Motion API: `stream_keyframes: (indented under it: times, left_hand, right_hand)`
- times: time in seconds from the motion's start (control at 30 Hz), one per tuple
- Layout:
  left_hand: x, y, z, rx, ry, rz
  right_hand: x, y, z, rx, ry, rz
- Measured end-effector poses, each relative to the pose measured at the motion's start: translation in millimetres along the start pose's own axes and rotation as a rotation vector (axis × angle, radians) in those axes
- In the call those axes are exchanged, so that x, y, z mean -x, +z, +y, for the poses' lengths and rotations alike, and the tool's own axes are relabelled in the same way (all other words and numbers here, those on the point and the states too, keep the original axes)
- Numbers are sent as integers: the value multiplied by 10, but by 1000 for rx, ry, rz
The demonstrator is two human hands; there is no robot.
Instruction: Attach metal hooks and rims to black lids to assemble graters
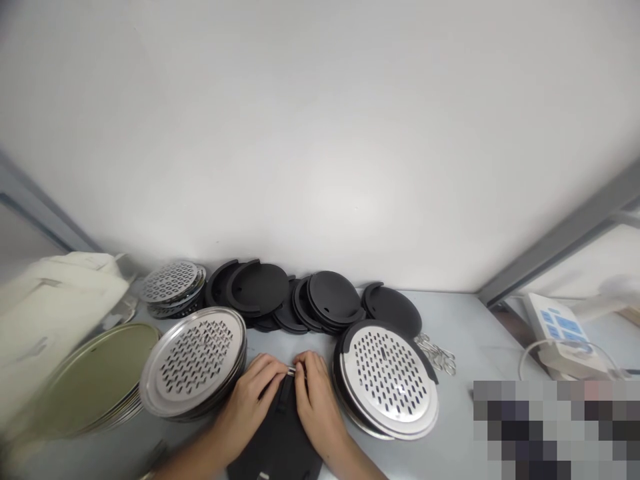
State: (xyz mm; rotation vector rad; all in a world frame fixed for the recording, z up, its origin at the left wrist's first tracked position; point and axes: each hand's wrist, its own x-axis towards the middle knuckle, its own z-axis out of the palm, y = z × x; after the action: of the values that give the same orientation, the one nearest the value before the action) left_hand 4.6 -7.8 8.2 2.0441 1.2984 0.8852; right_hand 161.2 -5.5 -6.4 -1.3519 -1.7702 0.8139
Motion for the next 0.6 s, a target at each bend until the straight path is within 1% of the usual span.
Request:
stream_keyframes:
  times: [0.23, 0.6]
  left_hand:
    - [-7, -10, -17, -22, 0, -3]
    - [-33, -35, 27, -23, 25, 9]
  right_hand:
    - [-12, -1, -22, -17, 1, -12]
    - [-8, 9, -3, -29, 16, -3]
